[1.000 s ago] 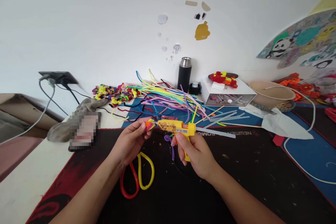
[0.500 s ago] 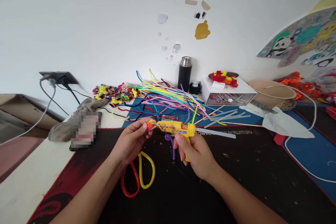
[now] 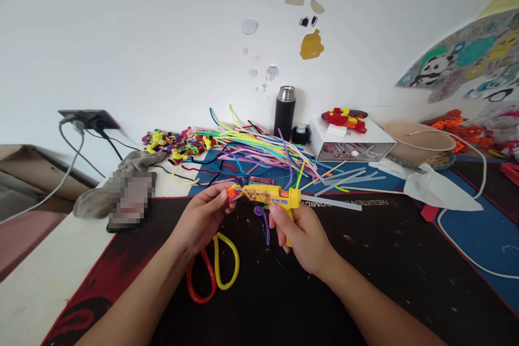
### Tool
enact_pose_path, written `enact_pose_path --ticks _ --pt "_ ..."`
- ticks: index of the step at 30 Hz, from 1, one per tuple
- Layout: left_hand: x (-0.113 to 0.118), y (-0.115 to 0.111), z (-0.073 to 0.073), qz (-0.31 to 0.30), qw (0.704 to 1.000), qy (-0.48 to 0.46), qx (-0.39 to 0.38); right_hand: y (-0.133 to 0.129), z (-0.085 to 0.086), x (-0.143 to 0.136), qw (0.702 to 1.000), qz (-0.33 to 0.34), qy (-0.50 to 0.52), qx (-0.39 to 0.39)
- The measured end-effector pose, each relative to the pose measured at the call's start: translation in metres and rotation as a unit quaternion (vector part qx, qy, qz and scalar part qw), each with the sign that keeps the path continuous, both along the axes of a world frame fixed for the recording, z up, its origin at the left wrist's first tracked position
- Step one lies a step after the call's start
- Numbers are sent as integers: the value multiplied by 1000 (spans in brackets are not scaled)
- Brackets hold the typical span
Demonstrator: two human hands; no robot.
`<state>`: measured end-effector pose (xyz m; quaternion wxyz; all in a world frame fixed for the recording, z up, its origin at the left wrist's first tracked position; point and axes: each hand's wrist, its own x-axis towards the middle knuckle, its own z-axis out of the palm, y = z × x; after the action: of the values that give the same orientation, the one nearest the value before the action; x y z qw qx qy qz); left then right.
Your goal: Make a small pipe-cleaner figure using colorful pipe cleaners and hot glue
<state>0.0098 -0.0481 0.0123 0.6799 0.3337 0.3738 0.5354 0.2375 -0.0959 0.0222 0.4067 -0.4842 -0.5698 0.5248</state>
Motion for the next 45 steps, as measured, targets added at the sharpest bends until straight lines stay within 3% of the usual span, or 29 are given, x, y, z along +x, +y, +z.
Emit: enact_pose_path --ticks 45 --pt "2 2 3 55 998 -30 -18 0 -3 3 998 -2 -43 47"
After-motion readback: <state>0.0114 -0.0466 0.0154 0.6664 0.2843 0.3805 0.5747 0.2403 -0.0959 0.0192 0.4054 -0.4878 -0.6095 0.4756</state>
